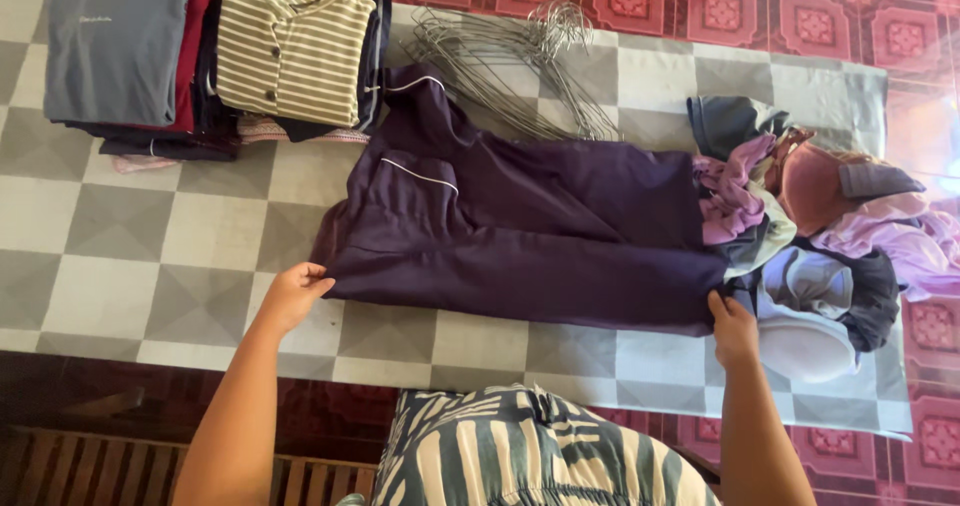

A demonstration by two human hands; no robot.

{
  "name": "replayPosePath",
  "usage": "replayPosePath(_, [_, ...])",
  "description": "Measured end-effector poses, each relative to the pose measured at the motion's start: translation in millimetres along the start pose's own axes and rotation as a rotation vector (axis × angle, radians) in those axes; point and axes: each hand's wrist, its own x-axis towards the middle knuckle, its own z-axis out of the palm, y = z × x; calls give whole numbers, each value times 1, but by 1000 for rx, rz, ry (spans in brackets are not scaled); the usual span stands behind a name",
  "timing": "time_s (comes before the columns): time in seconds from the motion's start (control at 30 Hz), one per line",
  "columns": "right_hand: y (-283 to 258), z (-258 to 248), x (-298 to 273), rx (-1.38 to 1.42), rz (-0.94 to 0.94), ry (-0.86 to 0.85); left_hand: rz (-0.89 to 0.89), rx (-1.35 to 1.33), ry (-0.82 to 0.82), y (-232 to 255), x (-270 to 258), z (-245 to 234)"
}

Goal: The person picks up and folds a striped shirt and a dark purple garment on a checkered table, then places them onto a stack of folded laundry.

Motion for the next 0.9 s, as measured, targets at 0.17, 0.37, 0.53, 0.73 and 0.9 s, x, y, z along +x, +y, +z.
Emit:
replayPosePath(0.17, [2,-13,-8,-311,-436,123,52,1,-3,3,-20,-4])
replayPosePath(0.37, [16,-1,-23,-633,-447,217,19,158,140,-5,-49,5])
replayPosePath(0.53, [18,8,-32,-725,-437,199,-4,341,173,-5,-52,16])
replayPosePath(0.73, [-15,-6,-8,-660,-609,284,327,679,548,33,-39,20])
replayPosePath(0.9, [-88,20,45,-548,-1012,50,668,461,444,129,8,66])
